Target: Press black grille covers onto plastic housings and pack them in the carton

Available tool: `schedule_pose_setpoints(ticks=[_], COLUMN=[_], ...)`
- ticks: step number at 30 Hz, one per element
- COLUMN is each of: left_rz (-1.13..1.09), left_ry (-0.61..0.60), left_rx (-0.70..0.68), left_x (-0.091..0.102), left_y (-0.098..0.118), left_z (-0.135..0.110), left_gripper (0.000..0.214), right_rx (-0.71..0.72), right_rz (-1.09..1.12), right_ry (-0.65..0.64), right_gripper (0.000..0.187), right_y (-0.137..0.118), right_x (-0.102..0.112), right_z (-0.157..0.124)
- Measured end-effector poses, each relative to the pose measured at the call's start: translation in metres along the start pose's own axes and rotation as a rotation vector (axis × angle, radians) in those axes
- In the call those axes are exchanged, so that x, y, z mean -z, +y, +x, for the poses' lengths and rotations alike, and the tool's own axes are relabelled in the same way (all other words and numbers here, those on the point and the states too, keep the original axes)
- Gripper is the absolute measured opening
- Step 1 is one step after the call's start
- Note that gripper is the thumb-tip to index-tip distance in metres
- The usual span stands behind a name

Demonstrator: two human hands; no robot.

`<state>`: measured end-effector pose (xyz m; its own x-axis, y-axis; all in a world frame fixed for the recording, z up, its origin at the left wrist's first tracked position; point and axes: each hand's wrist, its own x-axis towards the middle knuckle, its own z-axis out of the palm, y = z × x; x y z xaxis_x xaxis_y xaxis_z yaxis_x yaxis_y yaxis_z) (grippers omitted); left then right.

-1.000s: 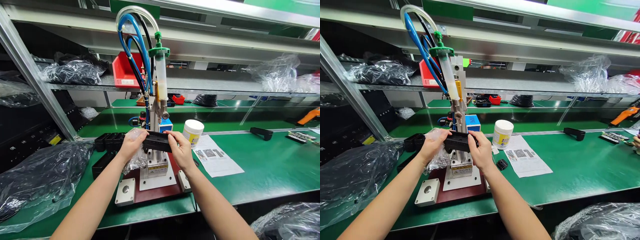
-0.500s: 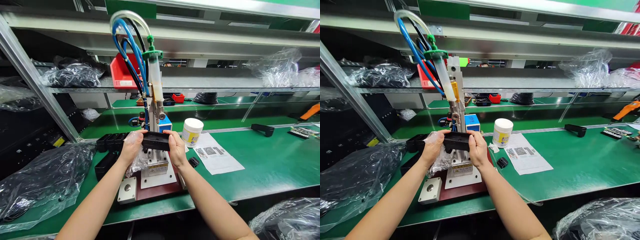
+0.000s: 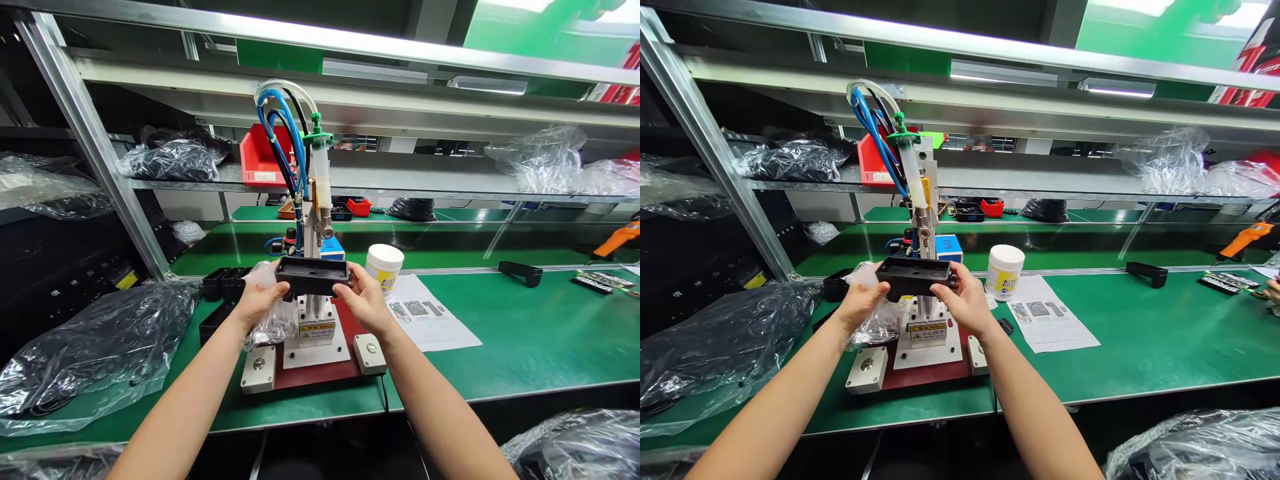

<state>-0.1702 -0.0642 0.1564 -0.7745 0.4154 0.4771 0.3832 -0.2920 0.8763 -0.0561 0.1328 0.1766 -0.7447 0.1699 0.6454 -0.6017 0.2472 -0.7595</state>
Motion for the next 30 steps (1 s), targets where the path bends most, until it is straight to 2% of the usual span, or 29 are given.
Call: schedule_pose_setpoints(ticks=[5, 8, 10, 12, 14, 16, 17, 19, 21, 25, 30], left_rz=[0.124, 0.220, 0.288, 0.423, 0.622, 0.836, 0.933, 1.116, 1.204, 1.214, 1.188], left_ry=[0.012, 0.137, 0.270, 0.498, 0.749, 0.896, 0.909, 0.885, 0.866, 0.807, 0.687], left_rx=[-0.080, -0.057, -0.001, 0.033, 0.028, 0.070, 0.140, 0.374, 0.543, 0.635, 0.698], left_x=[0.016, 0.030, 0.046, 0.067, 0.095, 0.124, 0.138, 0.160, 0.171, 0.166, 0.156], left_y=[0.010, 0.013, 0.021, 0.034, 0.046, 0.049, 0.046, 0.030, 0.006, -0.034, -0.054], left_z=[-0.047, -0.089, -0.119, -0.142, -0.154, -0.155, -0.152, -0.141, -0.126, -0.096, -0.076], left_gripper=[0.066, 0.067, 0.067, 0.065, 0.057, 0.043, 0.039, 0.041, 0.046, 0.060, 0.063], right_rx=[-0.025, -0.075, -0.090, -0.084, -0.066, -0.052, -0.057, -0.077, -0.102, -0.137, -0.240], right_rz=[0.082, 0.139, 0.116, 0.051, -0.016, -0.078, -0.109, -0.163, -0.217, -0.333, -0.411], right_ry=[-0.103, -0.182, -0.227, -0.238, -0.215, -0.186, -0.181, -0.190, -0.190, -0.120, -0.069], right_gripper=[0.051, 0.048, 0.049, 0.052, 0.049, 0.041, 0.037, 0.032, 0.027, 0.020, 0.018], right_y=[-0.016, -0.016, -0.016, -0.014, -0.011, -0.005, -0.002, 0.006, 0.013, 0.023, 0.032], right_x=[-0.019, -0.037, -0.048, -0.054, -0.056, -0.054, -0.053, -0.048, -0.041, -0.019, 0.006], right_z=[-0.023, -0.037, -0.045, -0.055, -0.068, -0.082, -0.091, -0.107, -0.123, -0.150, -0.175])
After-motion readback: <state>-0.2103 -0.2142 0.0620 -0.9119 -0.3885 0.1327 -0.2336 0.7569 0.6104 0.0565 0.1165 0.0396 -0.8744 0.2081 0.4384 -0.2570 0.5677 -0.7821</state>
